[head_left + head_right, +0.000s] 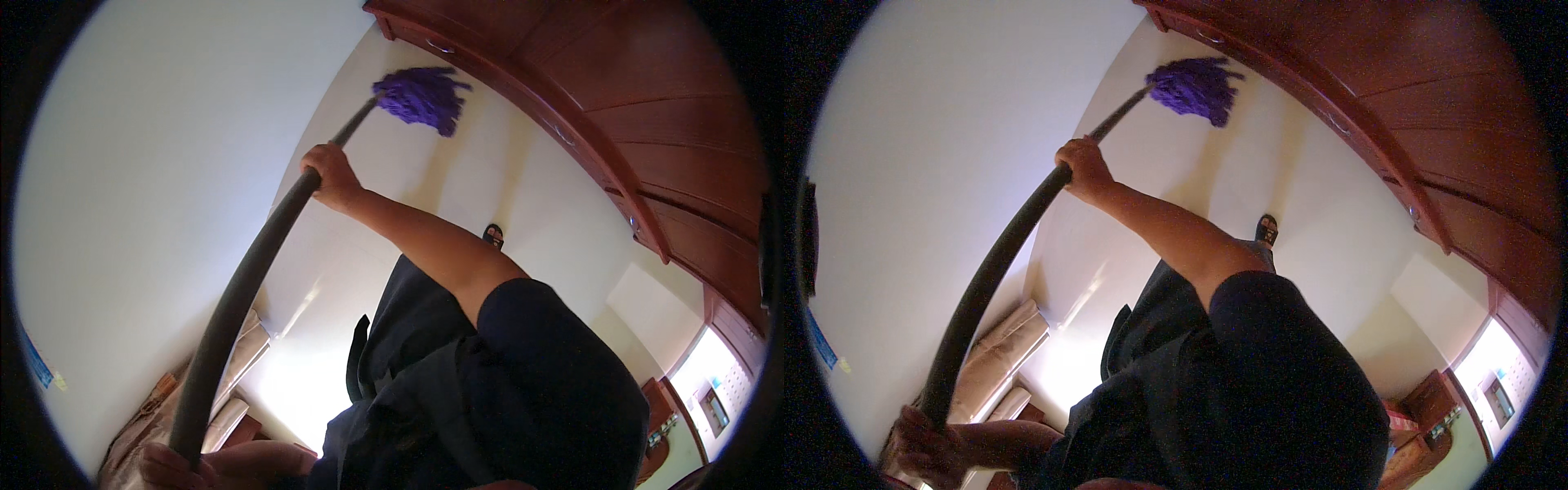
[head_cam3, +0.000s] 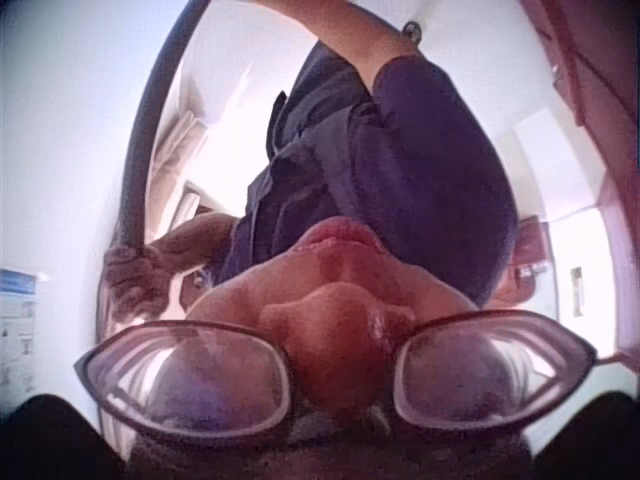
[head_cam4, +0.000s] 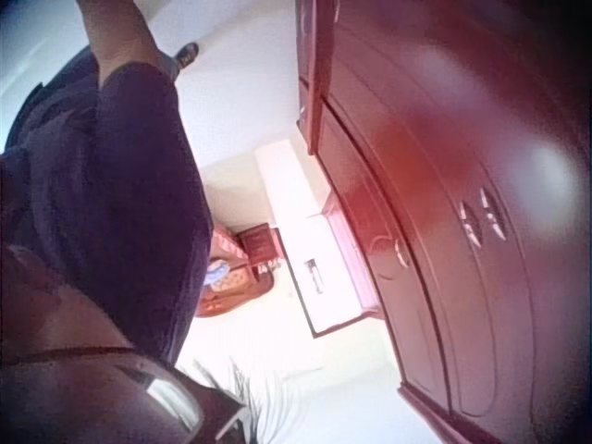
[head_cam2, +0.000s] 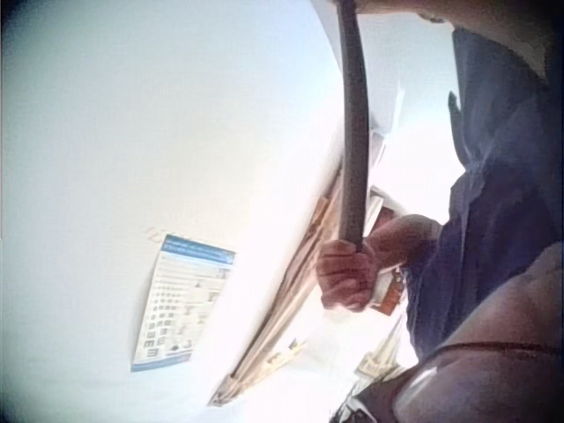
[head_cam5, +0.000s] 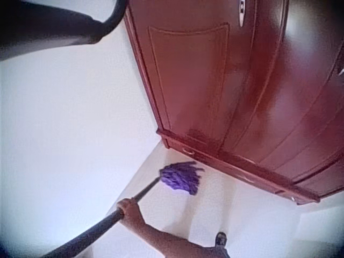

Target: The person is using a mop to clean the floor, moving the mop head back and forth across the tiles around a bed and a wooden cabinet.

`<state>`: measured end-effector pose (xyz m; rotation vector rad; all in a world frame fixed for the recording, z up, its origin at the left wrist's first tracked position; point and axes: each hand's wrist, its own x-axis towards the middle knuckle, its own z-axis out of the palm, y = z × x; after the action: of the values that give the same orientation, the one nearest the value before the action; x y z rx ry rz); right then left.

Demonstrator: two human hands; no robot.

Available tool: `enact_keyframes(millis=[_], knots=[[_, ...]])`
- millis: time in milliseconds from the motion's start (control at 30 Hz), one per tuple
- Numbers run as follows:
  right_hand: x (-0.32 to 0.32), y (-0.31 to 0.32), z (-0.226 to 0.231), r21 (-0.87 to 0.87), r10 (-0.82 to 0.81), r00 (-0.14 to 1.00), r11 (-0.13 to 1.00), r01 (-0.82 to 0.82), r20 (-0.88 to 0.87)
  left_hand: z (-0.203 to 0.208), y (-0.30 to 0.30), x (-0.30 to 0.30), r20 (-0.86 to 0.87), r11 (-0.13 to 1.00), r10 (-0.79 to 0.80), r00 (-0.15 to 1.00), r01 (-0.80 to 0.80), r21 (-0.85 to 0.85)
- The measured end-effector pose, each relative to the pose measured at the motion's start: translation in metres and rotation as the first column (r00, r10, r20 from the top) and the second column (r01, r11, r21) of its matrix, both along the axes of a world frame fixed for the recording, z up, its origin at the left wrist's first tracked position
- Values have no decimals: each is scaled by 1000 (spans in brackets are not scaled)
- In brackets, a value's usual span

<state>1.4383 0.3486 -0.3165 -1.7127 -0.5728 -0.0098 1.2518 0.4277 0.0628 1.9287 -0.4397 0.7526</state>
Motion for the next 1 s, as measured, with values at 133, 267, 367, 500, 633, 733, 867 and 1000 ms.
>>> enact_keyframes(millis=[133, 267, 367, 500, 633, 733, 867, 1000], knots=[[-18, 22, -7, 71, 134, 991, 988, -135, 14, 26, -46, -21, -311, 953, -57, 949, 145, 266], [-56, -3, 10, 8, 338, 940, 941, -338, -47, 48, -85, -46, -418, 918, 157, 895, 24, 397], [-83, -52, 25, -27, 373, 928, 927, -373, -21, 57, -107, -69, -186, 963, 203, 961, -161, 218], [-115, -127, 41, -66, 415, 910, 908, -414, 0, 80, -142, -80, -33, 996, 88, 996, -88, -17], [-134, -230, 58, -112, 439, 898, 892, -438, -20, 97, -138, -120, 430, 506, 369, 824, -566, 651], [-151, -295, 47, -116, 357, 930, 923, -366, -92, 94, -147, -106, 637, 80, 306, 708, -686, 723], [-166, -375, 38, -116, 182, 970, 973, -201, -162, 59, -197, -73, 209, 615, 482, 851, -498, 611], [-190, -447, 11, -312, -53, 959, 949, -38, -278, 7, -246, 2, -212, 885, -429, 878, 362, -293]])
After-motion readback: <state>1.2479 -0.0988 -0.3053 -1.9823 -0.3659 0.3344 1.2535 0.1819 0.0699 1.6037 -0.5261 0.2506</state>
